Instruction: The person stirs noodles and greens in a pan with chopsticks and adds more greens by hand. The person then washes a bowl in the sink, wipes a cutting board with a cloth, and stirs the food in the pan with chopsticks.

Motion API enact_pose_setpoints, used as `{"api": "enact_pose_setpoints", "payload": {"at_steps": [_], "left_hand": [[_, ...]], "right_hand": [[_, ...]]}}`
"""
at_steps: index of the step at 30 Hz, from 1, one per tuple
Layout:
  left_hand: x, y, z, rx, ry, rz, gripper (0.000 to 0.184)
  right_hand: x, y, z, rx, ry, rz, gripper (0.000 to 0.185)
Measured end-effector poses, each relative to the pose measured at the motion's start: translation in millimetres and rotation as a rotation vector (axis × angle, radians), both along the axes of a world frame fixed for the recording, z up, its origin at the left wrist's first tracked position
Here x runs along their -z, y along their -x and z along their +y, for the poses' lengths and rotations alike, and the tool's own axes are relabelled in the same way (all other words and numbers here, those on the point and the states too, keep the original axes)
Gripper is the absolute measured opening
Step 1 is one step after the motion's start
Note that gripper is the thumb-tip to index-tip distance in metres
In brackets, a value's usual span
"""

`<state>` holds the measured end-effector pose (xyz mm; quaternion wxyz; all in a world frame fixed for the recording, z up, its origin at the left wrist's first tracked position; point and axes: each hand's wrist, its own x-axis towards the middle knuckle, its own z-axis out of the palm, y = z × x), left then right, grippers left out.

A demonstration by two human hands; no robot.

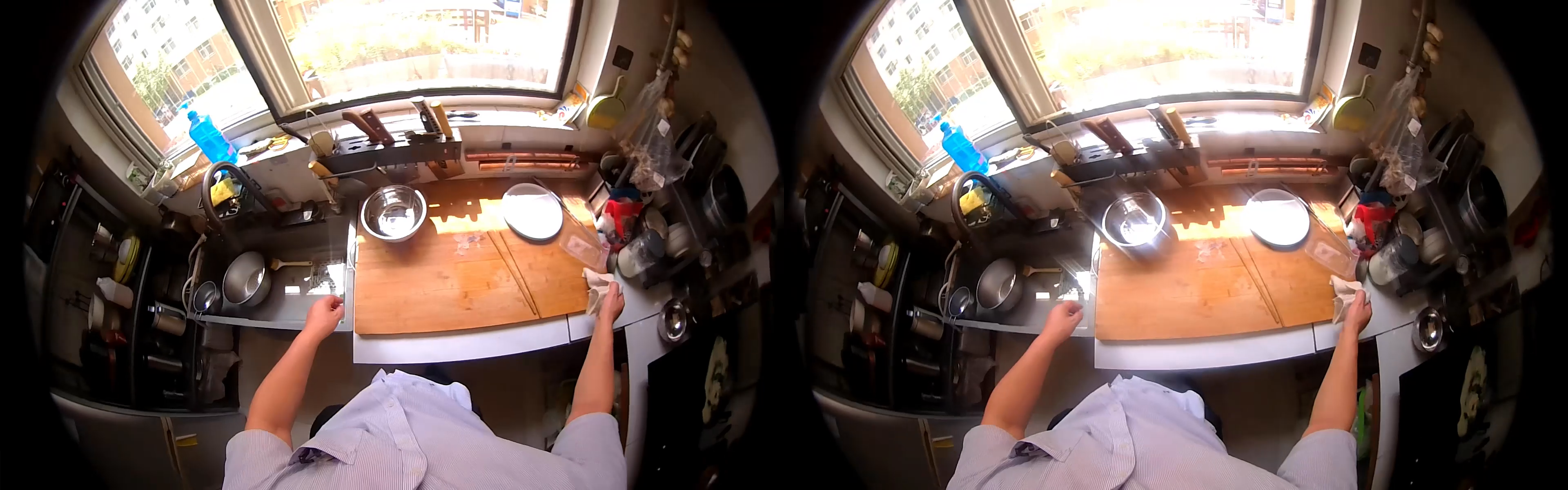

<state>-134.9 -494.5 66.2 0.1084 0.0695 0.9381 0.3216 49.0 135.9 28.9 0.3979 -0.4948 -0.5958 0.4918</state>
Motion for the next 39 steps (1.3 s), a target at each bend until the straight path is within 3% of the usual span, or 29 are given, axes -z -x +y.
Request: {"api": "enact_pose_setpoints", "payload": {"at_steps": [1, 4, 5, 7, 9, 10, 12, 14, 16, 18, 19, 22, 24, 25, 26, 28, 29, 30, 32, 33, 35, 36, 38, 39], "left_hand": [[6.1, -1.9, -0.6, 0.005, -0.036, -0.012, 0.028], [3.3, -11.8, 5.0, 0.018, -0.101, -0.025, 0.027], [-0.5, -15.7, 8.0, 0.054, -0.126, -0.029, 0.027], [-0.6, -20.6, 11.3, 0.038, -0.146, -0.05, 0.027], [11.0, -22.2, 10.3, 0.049, -0.233, -0.093, 0.027], [10.7, -25.3, 11.8, 0.036, -0.237, -0.086, 0.027], [5.2, -32.9, 15.4, 0.069, -0.283, -0.097, 0.028], [0.0, -40.2, 16.7, 0.061, -0.276, -0.126, 0.028], [1.5, -51.0, 17.8, 0.05, -0.317, -0.184, 0.028], [-0.7, -59.0, 17.7, 0.042, -0.346, -0.219, 0.028], [-8.3, -66.4, 19.7, 0.009, -0.427, -0.299, 0.027], [-10.0, -75.5, 24.4, 0.016, -0.518, -0.464, 0.029], [-5.2, -75.9, 34.9, -0.207, -0.708, -0.568, 0.039], [-3.9, -73.4, 41.0, -0.208, -0.707, -0.611, 0.054], [-8.0, -72.0, 49.3, -0.176, -0.691, -0.628, 0.054], [-25.5, -70.6, 73.9, -0.371, -0.953, -0.661, 0.063], [-29.7, -66.9, 82.5, -0.176, -1.302, -0.767, 0.059], [-29.4, -62.1, 87.5, -0.18, -1.429, -0.84, 0.051], [-22.9, -47.9, 112.6, -0.128, -1.5, -0.618, 0.045], [-29.5, -47.1, 119.5, -0.127, -1.366, -0.527, 0.043], [-38.3, -49.4, 127.2, -0.118, -1.333, -0.631, 0.043], [-41.0, -52.8, 126.5, -0.129, -1.308, -0.718, 0.043], [-45.6, -51.7, 129.8, -0.137, -1.26, -0.883, 0.044], [-46.4, -51.3, 130.7, -0.146, -1.234, -0.965, 0.044]], "right_hand": [[-12.8, 7.7, -10.2, -0.089, 0.042, 0.109, 0.039], [-63.4, 32.3, -71.0, -0.238, -0.339, 0.106, 0.032], [-67.1, 43.5, -91.7, -0.261, -0.341, 0.116, 0.032], [-74.2, 61.4, -134.8, -0.377, -0.855, -0.227, 0.035], [-78.3, 77.0, -198.7, -0.697, -0.776, -0.309, 0.039], [-63.5, 81.9, -219.0, -0.954, -0.75, -0.431, 0.049], [-15.4, 87.9, -252.0, -1.196, -0.829, -0.463, 0.06], [13.8, 103.5, -272.8, -1.244, -0.881, -0.526, 0.071], [33.5, 111.8, -295.0, -1.217, -0.828, -0.568, 0.071], [53.0, 115.8, -314.4, -0.97, -0.991, -0.593, 0.067], [66.3, 116.5, -321.8, -0.931, -0.995, -0.526, 0.055], [85.0, 109.6, -329.4, -1.126, -1.019, -0.362, 0.048], [54.1, 102.7, -348.9, -1.22, -0.594, -0.177, 0.037], [41.3, 104.7, -358.4, -1.301, -0.138, -0.111, 0.037], [29.0, 105.5, -368.6, -1.33, 0.323, -0.025, 0.038], [-9.7, 97.1, -393.0, -1.368, 0.757, 0.354, 0.039], [-42.3, 91.9, -404.4, -1.379, 1.062, 0.469, 0.04], [-63.4, 89.3, -415.2, -1.377, 1.363, 0.6, 0.042], [-58.7, 98.6, -427.4, -1.332, 1.35, 0.853, 0.05], [-57.6, 97.0, -431.6, -1.305, 1.341, 0.867, 0.05], [-67.1, 91.4, -439.2, -1.261, 0.994, 0.668, 0.059], [-59.1, 87.2, -444.9, -1.258, 1.004, 0.668, 0.059], [-52.5, 85.9, -445.9, -1.311, 0.248, 0.491, 0.071], [-46.9, 81.1, -440.7, -1.357, 0.101, 0.456, 0.077]]}}
